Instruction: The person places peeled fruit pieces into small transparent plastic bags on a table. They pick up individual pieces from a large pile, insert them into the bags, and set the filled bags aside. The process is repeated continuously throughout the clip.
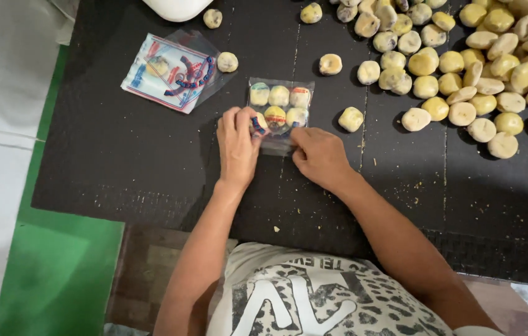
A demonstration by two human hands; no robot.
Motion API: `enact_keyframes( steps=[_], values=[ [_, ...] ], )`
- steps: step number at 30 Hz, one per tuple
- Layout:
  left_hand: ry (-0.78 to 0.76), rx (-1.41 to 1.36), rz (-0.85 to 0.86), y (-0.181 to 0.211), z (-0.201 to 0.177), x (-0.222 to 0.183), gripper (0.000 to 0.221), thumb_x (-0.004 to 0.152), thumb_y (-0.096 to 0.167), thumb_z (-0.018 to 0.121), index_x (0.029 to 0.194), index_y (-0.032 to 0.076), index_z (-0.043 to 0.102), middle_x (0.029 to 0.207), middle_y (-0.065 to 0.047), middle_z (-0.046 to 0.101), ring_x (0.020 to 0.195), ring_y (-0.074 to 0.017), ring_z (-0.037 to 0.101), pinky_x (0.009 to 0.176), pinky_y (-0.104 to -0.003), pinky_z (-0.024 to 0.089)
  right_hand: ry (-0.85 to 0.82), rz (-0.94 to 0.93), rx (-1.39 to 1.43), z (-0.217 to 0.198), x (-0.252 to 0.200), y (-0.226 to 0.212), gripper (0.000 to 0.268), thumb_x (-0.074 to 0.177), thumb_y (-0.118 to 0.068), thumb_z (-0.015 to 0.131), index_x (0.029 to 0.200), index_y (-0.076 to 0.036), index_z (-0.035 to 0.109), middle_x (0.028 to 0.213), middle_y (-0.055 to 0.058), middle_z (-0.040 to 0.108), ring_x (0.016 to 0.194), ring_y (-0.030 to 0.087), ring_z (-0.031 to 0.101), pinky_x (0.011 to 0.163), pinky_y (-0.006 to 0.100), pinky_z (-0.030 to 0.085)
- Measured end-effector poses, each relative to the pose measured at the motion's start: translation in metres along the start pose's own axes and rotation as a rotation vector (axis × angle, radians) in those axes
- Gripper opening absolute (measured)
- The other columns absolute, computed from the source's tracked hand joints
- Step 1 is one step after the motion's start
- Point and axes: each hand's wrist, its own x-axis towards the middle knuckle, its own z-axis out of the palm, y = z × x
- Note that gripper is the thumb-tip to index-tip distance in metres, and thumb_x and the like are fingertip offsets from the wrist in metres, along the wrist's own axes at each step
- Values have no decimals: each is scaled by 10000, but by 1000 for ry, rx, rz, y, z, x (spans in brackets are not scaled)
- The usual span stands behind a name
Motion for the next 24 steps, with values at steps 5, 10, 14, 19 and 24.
enact_keyframes(
  steps=[5,10,14,19,24],
  values=[
    [33,-179,-27,-12,5,-10,353,793,-34,687,1071,122,535,967,-85,484,903,-358,585,799,-415,504,-44,24,-52,-4,3,-4,69,793,-106,612,859,-122,603,632,51,577,655,282,648,599,356,522],
    [49,-203,-44,-13,7,-14,165,863,18,597,963,137,543,821,-60,453,790,-360,567,683,-445,486,-64,-44,-111,-1,3,-4,62,769,-86,601,820,-113,577,616,42,531,613,274,604,573,366,507],
    [94,-127,-12,-10,12,-9,126,889,27,570,943,139,546,822,-16,468,768,-280,572,709,-374,487,-70,-127,-276,12,0,-2,81,745,-99,614,819,-125,596,653,27,548,668,244,610,616,346,513],
    [149,65,56,-14,21,-11,94,926,47,554,940,141,554,819,-9,470,744,-249,547,658,-358,452,-87,-165,-269,0,5,-18,89,744,-61,597,828,-92,599,659,53,535,691,283,612,609,376,515],
    [81,-44,49,3,-15,-10,104,944,93,542,885,76,627,852,-32,495,771,-292,496,662,-393,422,-207,-4,-292,-7,8,-37,511,780,-31,555,1290,-62,583,865,136,634,851,352,620,726,454,513]
  ],
)
